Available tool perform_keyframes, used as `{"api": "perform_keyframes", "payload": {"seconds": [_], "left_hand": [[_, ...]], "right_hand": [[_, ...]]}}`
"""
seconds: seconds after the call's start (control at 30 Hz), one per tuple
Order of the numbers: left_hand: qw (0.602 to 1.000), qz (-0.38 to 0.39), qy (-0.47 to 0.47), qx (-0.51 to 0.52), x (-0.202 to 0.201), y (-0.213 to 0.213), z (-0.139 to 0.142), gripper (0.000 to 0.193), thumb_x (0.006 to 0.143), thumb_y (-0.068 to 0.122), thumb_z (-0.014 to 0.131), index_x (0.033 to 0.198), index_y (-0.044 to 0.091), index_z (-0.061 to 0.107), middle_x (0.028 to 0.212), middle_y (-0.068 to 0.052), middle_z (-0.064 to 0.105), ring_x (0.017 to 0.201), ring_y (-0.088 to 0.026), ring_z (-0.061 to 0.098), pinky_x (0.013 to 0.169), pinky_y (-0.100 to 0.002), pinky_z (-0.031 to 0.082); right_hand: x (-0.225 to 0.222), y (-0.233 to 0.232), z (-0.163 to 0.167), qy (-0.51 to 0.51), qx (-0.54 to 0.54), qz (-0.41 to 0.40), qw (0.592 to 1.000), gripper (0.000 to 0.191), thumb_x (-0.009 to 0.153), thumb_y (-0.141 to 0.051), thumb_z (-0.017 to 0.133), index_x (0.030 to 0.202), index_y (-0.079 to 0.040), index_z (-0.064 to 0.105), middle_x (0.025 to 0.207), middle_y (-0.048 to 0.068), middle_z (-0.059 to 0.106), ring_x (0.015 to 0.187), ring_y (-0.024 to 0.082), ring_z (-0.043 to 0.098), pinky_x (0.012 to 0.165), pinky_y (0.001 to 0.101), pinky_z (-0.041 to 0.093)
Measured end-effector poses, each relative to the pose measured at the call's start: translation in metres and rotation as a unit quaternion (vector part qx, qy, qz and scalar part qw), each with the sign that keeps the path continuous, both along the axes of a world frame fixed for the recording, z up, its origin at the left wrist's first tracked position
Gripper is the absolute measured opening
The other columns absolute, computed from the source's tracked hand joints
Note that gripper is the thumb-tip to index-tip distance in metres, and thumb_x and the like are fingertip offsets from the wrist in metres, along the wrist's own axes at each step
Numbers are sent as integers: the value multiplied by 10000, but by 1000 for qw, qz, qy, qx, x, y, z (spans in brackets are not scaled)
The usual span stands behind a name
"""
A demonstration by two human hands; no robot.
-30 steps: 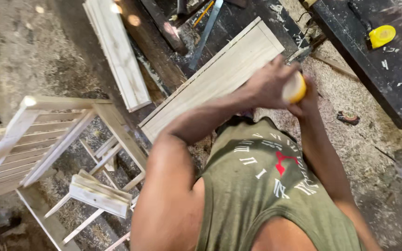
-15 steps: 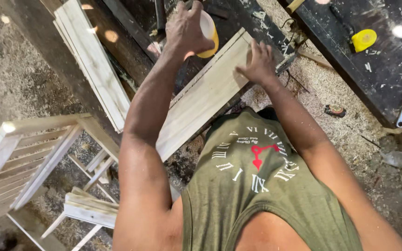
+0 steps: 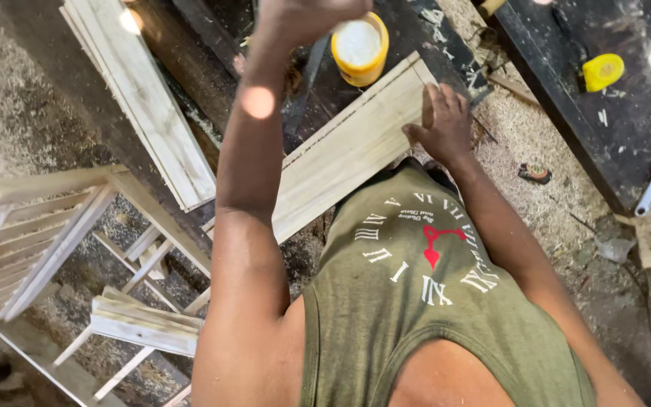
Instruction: The person sits on the workshop floor handling wooden planks and slats. They position a board, use a metal square and pencil to mark lines on it, apply liquid from a yellow container onto a board, and finally pick up a red power tool from the floor.
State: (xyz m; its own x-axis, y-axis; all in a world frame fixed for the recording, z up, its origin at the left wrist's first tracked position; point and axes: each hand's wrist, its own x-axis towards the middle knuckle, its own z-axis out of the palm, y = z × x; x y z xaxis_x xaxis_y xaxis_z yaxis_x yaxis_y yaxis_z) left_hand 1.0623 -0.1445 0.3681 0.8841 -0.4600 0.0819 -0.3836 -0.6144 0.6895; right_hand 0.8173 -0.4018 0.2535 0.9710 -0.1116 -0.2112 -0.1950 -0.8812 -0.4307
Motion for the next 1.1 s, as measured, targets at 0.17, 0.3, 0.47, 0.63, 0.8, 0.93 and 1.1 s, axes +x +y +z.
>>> {"api": "perform_keyframes", "payload": {"seconds": [0.17,0.3,0.47,0.63,0.8,0.93,1.1], "left_hand": [[927,51,221,-298,9,65,-25,430,877,376,891,1087,9,813,885,-50,774,811,-148,749,738,-291,624],[904,90,172,-381,-15,75,-68,898,797,365,998,1443,24,474,1211,-120,624,1104,-238,679,916,-365,663],[889,88,95,-438,-65,61,-106,1189,714,356,1078,1536,62,270,1393,-198,508,1302,-333,593,1119,-476,582],[955,176,-30,-238,-97,55,-125,1212,769,411,1000,1629,87,210,1573,-189,395,1448,-350,480,1226,-477,471],[950,243,-37,-192,-109,38,-130,1162,735,367,995,1584,47,270,1507,-195,440,1394,-377,494,1184,-467,446],[952,264,-48,-146,-124,27,-128,1080,741,338,990,1542,-3,350,1500,-202,495,1380,-366,545,1178,-443,481],[965,246,-90,-5,-135,33,-134,1104,830,369,949,1533,-113,247,1541,-332,343,1441,-459,362,1203,-514,350]], "right_hand": [[-2,-7,-2,6,20,-18,1000,1030,776,-583,859,1601,-166,406,1610,151,390,1456,389,316,1195,539,282],[-5,-8,-4,-5,8,-16,1000,1014,785,-603,845,1608,-195,415,1620,120,395,1457,371,320,1185,541,273],[-10,-11,-7,-32,28,-13,999,1037,786,-751,755,1602,-189,450,1624,120,414,1462,373,326,1211,530,251],[-12,-14,-8,-43,43,-18,998,1074,784,-887,640,1579,-181,486,1609,128,439,1455,365,342,1212,534,229],[-14,-12,-7,-42,50,-25,998,1042,780,-826,678,1579,-184,488,1620,115,437,1469,357,342,1224,516,234],[-16,-11,-9,-6,37,-20,999,994,815,-732,739,1582,-160,469,1640,135,399,1476,379,314,1207,519,220],[-36,-4,-11,-42,72,-40,996,953,882,-631,743,1622,-130,410,1689,152,333,1512,407,299,1245,529,257]]}}
